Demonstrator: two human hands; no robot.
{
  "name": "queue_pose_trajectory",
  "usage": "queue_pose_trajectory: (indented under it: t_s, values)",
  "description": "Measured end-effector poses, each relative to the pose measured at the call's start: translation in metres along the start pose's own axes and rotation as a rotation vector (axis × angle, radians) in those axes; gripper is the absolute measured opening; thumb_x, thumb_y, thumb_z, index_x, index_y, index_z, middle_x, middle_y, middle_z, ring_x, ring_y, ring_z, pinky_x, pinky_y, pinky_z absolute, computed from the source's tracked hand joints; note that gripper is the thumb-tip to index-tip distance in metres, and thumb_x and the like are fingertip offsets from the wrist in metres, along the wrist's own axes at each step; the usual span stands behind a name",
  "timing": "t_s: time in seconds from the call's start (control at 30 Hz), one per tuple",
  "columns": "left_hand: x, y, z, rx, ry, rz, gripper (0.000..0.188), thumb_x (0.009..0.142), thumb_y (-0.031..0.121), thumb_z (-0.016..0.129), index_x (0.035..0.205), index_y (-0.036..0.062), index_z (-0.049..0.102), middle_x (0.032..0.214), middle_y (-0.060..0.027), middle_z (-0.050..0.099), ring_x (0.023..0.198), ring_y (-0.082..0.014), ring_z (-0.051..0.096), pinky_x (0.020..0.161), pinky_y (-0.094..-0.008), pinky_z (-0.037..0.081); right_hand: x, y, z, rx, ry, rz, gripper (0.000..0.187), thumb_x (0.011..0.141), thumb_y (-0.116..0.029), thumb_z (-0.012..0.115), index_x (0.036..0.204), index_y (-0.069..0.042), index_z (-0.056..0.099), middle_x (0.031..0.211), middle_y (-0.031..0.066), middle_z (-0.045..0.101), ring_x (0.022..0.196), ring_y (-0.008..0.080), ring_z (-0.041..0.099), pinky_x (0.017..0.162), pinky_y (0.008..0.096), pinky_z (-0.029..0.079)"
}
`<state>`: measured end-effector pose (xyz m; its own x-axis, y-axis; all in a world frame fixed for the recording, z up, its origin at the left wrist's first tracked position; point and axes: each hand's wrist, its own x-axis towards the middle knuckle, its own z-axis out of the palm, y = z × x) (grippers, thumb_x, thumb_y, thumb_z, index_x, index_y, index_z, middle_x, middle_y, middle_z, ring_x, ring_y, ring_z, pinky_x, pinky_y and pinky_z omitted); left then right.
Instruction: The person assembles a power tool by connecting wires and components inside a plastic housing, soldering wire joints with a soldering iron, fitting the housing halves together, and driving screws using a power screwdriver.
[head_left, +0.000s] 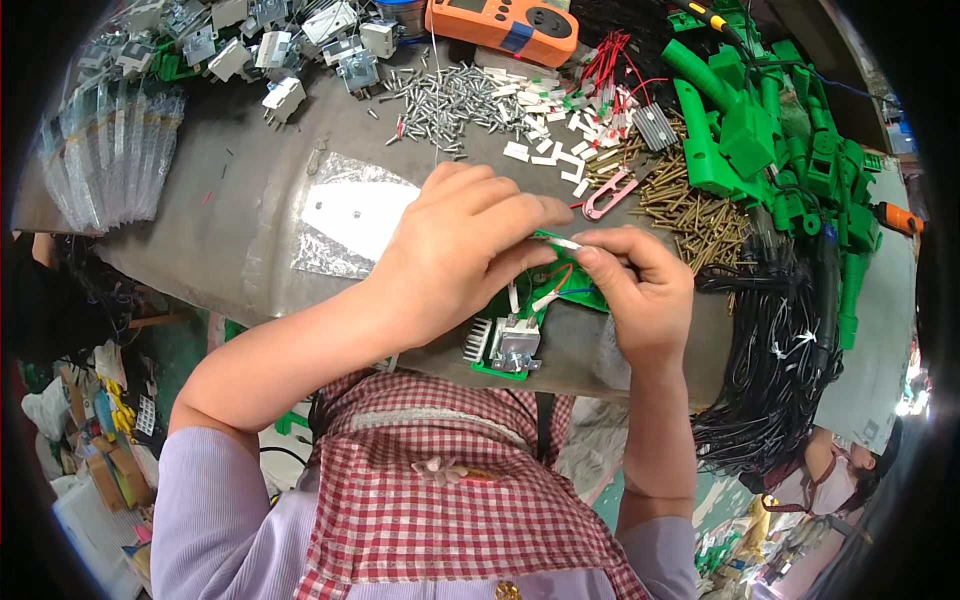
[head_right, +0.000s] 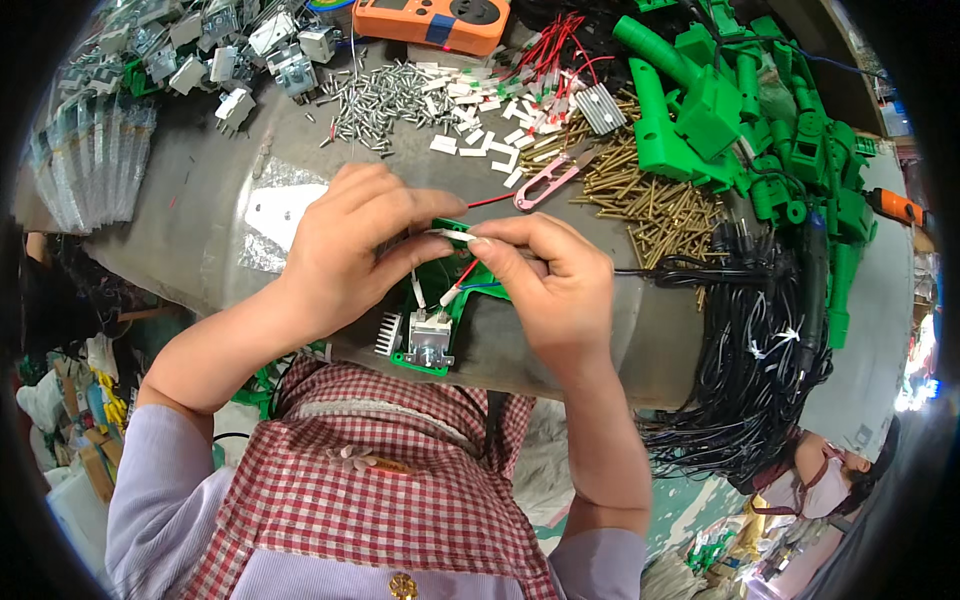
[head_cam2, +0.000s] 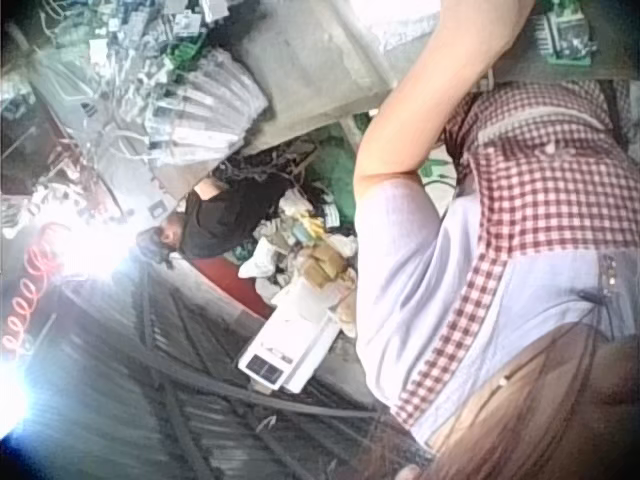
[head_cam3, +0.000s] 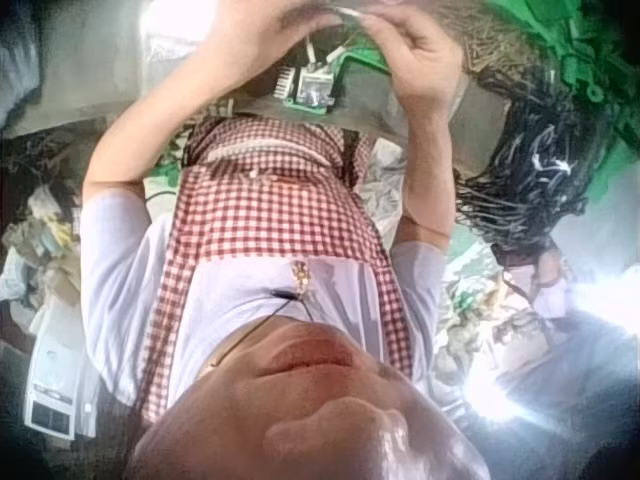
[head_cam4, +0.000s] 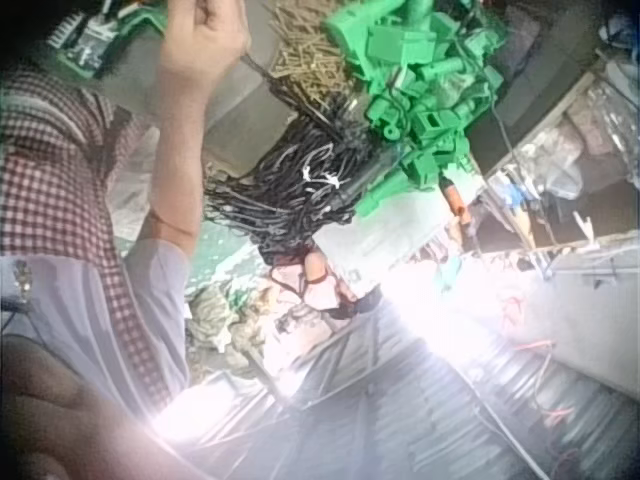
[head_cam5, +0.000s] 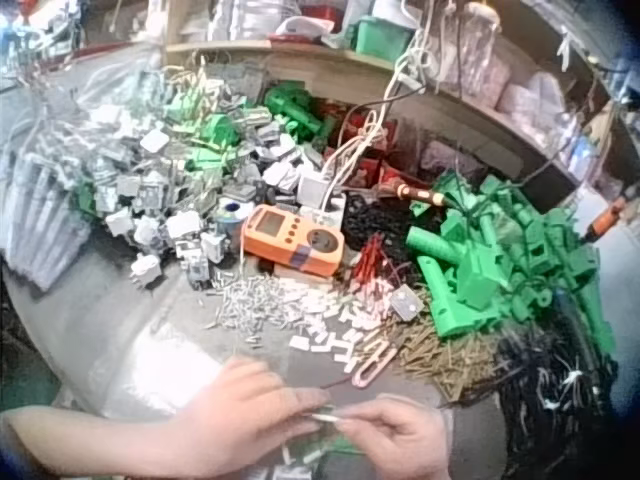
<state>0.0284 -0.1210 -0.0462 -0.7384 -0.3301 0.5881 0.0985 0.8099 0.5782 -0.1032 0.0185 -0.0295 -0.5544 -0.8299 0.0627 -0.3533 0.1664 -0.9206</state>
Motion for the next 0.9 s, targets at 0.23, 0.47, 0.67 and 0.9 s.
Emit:
queue_pose_trajectory:
  t_s: [0.23,0.47,0.67,0.9]
  values:
    - [0.012,-0.004,-0.014,0.014,-0.007,0.075,0.022,0.067,0.005,0.074,0.086,0.0078,0.062,0.08,-0.004,0.062,0.074,-0.0246,0.057,0.07,-0.0343,0.044,0.005,0.008,0.002,-0.032,0.04,-0.095,0.017,0.08,-0.007,0.07,0.096,-0.001,0.069,0.076,0.002,0.06,0.065,0.007,0.05,0.058,0.0211,0.04]
    - [0.009,-0.008,-0.03,-0.039,-0.534,0.197,0.019,0.071,0.004,0.069,0.087,0.0089,0.061,0.086,-0.0025,0.065,0.074,-0.0229,0.06,0.064,-0.0337,0.049,-0.035,0.014,0.002,-0.08,0.208,-0.197,0.035,0.079,-0.003,0.066,0.113,-0.006,0.063,0.079,0.002,0.056,0.061,0.0083,0.045,0.055,0.0225,0.037]
    - [0.045,-0.008,-0.03,-0.081,-0.799,0.295,0.011,0.071,0.003,0.067,0.081,0.0075,0.064,0.082,-0.0046,0.065,0.078,-0.0252,0.063,0.067,-0.0352,0.051,-0.077,0.018,0.028,-0.106,-0.045,0.052,0.045,0.076,-0.024,0.076,0.113,-0.006,0.058,0.066,0.0057,0.055,0.058,0.0184,0.054,0.054,0.0303,0.044]
    - [0.039,0.0,-0.026,-0.129,-0.938,0.134,0.01,0.073,0.005,0.068,0.082,0.0055,0.065,0.08,-0.0057,0.066,0.073,-0.0262,0.064,0.065,-0.0341,0.051,-0.076,0.028,0.032,-0.078,-0.014,-0.046,0.053,0.069,-0.031,0.08,0.108,-0.003,0.058,0.06,0.005,0.053,0.051,0.0196,0.054,0.05,0.032,0.044]
